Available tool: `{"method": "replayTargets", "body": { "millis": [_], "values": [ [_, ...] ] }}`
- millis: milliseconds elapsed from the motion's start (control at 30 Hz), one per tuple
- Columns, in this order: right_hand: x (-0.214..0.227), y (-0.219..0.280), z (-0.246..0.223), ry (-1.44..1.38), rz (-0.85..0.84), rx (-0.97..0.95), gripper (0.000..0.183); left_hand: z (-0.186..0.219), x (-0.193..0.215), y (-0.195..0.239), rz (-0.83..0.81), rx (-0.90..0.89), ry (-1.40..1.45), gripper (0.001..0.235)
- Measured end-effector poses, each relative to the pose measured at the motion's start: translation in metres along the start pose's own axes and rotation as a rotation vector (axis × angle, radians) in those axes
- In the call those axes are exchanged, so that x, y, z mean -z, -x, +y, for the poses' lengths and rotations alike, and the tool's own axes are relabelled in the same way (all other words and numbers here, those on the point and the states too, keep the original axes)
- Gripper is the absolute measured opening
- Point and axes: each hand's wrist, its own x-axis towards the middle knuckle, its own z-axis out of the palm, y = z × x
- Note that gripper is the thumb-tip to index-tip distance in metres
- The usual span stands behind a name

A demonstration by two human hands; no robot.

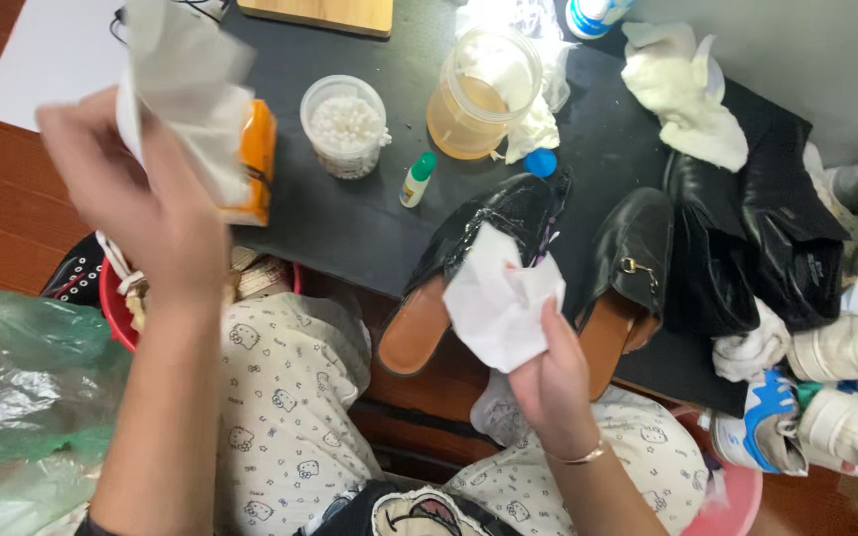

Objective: The person cleans a pair of black leather loafers by wiping the uppers with a tissue, then uses a cotton swab to apply a liquid from a small bottle to the sole edges. The person handles the shoes one at a time and rotates them to reach different areas.

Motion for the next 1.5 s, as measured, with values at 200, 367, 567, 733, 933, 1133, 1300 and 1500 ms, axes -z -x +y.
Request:
{"method": "replayTargets", "body": {
  "millis": [200,367,567,733,933,1133,1300,1500],
  "values": [
    [0.012,0.008,0.022,-0.389,-0.296,-0.076,0.067,0.126,-0.038,0.064,-0.946,-0.289,0.256,0.035],
    [0.044,0.008,0.018,0.011,0.07,-0.109,0.046,0.127,-0.031,0.109,-0.912,-0.494,0.382,0.04],
    [0.086,0.005,-0.042,-0.038,0.314,0.204,0.046,0.1,-0.041,0.155,-0.836,0.145,0.021,0.025],
    [0.102,0.019,-0.065,-0.272,0.214,0.358,0.051,0.085,-0.07,0.193,-0.681,-0.049,0.056,0.035],
    [0.094,0.014,-0.058,-0.204,0.246,0.408,0.051,0.041,-0.129,0.195,-1.103,0.035,-0.047,0.023],
    [0.093,0.005,-0.054,-0.211,0.224,0.383,0.05,0.017,-0.146,0.188,-1.208,0.723,0.485,0.033],
    [0.101,-0.005,-0.036,-0.048,0.305,0.499,0.046,0.023,-0.119,0.157,-0.898,1.15,1.467,0.066],
    [0.072,-0.053,-0.001,0.667,0.329,0.696,0.044,0.036,-0.112,0.13,-0.77,1.245,1.572,0.068]
  ]
}}
